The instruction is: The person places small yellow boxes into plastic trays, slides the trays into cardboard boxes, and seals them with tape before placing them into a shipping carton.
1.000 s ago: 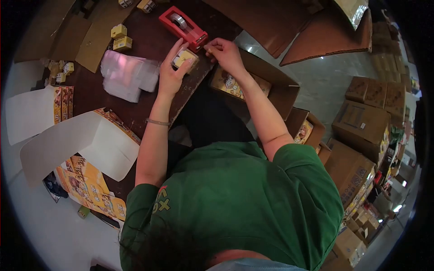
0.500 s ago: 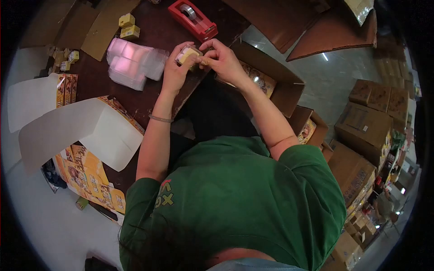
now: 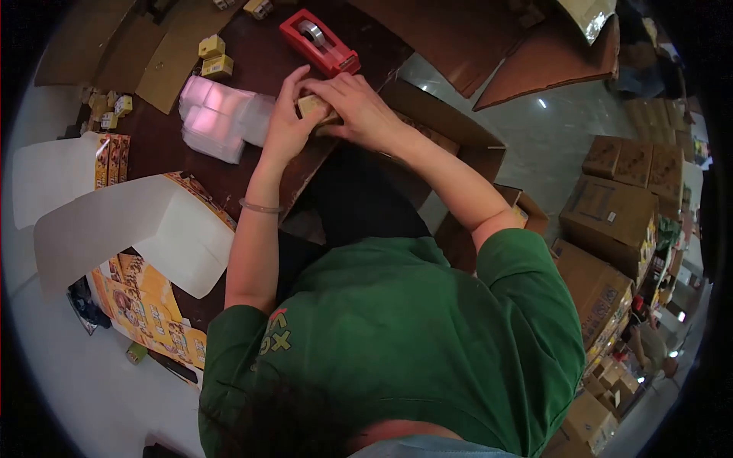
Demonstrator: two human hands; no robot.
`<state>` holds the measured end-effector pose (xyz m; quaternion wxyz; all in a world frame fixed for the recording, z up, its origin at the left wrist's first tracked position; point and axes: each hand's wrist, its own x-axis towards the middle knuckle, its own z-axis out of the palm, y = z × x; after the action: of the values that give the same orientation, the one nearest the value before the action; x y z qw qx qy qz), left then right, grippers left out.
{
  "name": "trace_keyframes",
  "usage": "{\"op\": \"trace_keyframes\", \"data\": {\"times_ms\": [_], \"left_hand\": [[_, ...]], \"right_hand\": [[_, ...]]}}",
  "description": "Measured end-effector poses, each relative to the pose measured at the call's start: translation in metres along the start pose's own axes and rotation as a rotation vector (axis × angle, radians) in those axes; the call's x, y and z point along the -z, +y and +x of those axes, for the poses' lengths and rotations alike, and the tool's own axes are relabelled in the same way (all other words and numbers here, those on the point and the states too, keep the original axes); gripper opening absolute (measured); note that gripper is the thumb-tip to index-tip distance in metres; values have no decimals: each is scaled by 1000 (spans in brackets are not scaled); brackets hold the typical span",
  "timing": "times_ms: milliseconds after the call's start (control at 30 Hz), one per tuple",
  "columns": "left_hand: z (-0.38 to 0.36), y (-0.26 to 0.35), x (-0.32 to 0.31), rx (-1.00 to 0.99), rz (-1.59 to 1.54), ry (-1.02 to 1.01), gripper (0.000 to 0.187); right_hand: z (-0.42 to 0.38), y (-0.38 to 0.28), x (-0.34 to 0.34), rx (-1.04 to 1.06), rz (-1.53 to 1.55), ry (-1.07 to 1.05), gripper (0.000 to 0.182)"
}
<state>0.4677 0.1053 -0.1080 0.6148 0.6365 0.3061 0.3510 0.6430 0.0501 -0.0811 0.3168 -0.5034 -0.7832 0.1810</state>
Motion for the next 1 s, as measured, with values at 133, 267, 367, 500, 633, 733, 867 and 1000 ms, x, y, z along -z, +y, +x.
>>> {"op": "trace_keyframes", "data": {"times_ms": [133, 267, 367, 500, 633, 733, 867, 1000], "left_hand": [[1, -8, -1, 85, -2, 29, 64], [19, -26, -12, -25, 13, -10, 60], [20, -20, -14, -18, 44, -3, 57], [20, -12, -14, 58, 53, -8, 56], [19, -19, -15, 19, 71, 1, 57], [23, -22, -17, -74, 79, 70, 55], [13, -22, -27, -55, -18, 196, 44], [13, -24, -22, -32, -31, 201, 32]], "right_hand": [[16, 37, 35, -138, 28, 239, 50], [42, 104, 13, -324, 147, 116, 28], [44, 104, 5, -291, 223, 165, 25], [31, 71, 7, -215, 9, 438, 21], [1, 56, 5, -632, 581, 257, 16], [-9, 63, -1, -716, 786, 248, 15], [-22, 28, 12, -549, 1011, 200, 14], [-23, 1, -2, -517, 940, 189, 24]]}}
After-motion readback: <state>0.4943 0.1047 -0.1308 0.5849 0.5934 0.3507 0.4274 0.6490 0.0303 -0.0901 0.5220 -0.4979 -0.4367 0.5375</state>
